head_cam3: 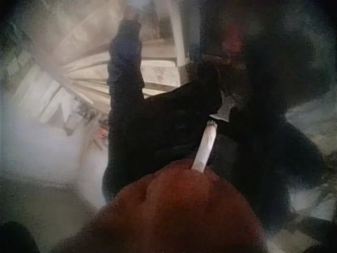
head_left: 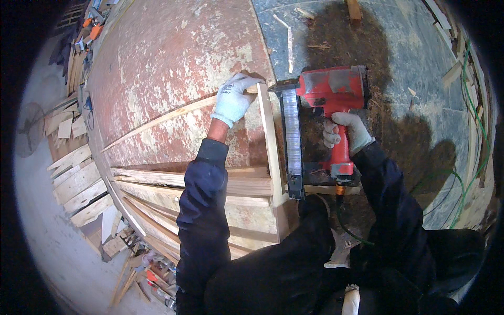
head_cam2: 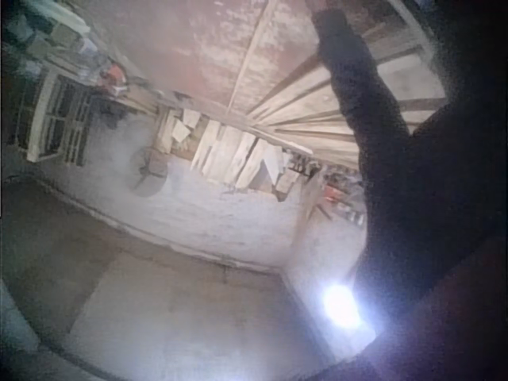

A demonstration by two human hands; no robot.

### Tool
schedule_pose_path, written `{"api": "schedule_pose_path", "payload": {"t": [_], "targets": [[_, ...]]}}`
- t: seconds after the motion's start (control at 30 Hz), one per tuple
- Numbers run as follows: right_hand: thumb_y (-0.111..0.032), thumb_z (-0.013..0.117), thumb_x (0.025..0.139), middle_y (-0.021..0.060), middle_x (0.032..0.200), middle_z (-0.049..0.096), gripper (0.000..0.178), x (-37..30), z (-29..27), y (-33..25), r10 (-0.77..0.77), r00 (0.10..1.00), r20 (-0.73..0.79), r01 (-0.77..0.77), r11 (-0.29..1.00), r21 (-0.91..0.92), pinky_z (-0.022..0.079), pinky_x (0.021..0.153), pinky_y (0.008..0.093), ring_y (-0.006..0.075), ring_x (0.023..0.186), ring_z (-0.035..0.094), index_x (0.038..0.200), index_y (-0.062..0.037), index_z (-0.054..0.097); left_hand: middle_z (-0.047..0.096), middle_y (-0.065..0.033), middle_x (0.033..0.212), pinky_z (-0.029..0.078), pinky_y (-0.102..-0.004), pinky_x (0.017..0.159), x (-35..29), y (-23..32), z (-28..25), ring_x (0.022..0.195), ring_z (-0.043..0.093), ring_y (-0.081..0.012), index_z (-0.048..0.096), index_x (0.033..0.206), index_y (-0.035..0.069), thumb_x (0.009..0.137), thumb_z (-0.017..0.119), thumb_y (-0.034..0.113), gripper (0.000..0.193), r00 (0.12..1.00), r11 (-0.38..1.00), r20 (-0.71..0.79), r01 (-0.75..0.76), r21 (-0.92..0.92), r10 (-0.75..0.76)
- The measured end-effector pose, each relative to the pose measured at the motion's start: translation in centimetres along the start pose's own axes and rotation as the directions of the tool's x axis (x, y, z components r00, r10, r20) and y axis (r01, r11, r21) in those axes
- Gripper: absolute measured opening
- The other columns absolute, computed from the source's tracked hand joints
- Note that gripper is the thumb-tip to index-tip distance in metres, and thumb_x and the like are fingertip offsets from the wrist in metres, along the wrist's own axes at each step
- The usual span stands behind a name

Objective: The person assembles a wooden frame on the floor by positioning thin wooden strips and securing them with a pneumatic nail gun. They also measure a wooden piece with a metal ruler and clamp before continuing to nail additional strips into place.

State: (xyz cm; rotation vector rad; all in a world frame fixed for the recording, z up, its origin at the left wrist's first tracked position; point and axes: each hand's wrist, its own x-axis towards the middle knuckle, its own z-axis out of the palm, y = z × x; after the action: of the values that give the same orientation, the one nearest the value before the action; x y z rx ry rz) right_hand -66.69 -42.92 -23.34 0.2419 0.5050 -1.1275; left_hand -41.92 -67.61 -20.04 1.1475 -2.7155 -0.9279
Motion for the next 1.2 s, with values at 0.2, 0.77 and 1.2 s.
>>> {"api": "schedule_pose_path", "payload": {"t": [0.2, 0.77, 1.2], "targets": [[-0.029, 0.064, 0.092, -0.0008, 0.067, 0.05, 0.023, 0.0, -0.2, 0.0, -0.038, 0.999, 0.004, 0.038, 0.997, -0.063, 0.043, 0.058, 0.0341, 0.0139, 0.055, 0.051, 0.081, -0.0128, 0.052, 0.072, -0.0104, 0.111, 0.054, -0.0388, 0.094, -0.3, -0.1, 0.4, 0.105, 0.068, -0.0324, 0.079, 0.11, 0.015, 0.075, 0.073, 0.002, 0.037, 0.999, 1.0, -0.054, -0.002, 0.009, 0.003], [-0.029, 0.063, 0.092, -0.0003, 0.067, 0.05, 0.027, 0.7, 0.6, -0.2, -0.014, 1.0, -0.015, 0.014, 0.999, -0.032, 0.041, 0.058, 0.0336, 0.0139, 0.055, 0.049, 0.075, -0.0127, 0.051, 0.072, -0.0092, 0.109, 0.055, -0.0392, 0.092, -0.2, 0.0, 0.7, 0.103, 0.068, -0.0318, 0.08, 0.107, 0.017, 0.074, 0.069, 0.002, 0.038, 0.998, 1.0, -0.065, 0.023, 0.007, -0.022], [-0.024, 0.059, 0.095, 0.0035, 0.062, 0.052, 0.026, 1.2, -0.2, -1.3, 0.035, 0.999, 0.021, -0.033, 0.995, -0.096, 0.045, 0.06, 0.0367, 0.0163, 0.053, 0.05, 0.074, -0.0106, 0.053, 0.072, -0.0108, 0.108, 0.054, -0.0385, 0.093, -0.1, 0.0, 0.7, 0.103, 0.068, -0.032, 0.079, 0.107, 0.014, 0.072, 0.069, 0.0, 0.039, 0.997, 0.999, -0.066, 0.036, 0.005, -0.035]]}}
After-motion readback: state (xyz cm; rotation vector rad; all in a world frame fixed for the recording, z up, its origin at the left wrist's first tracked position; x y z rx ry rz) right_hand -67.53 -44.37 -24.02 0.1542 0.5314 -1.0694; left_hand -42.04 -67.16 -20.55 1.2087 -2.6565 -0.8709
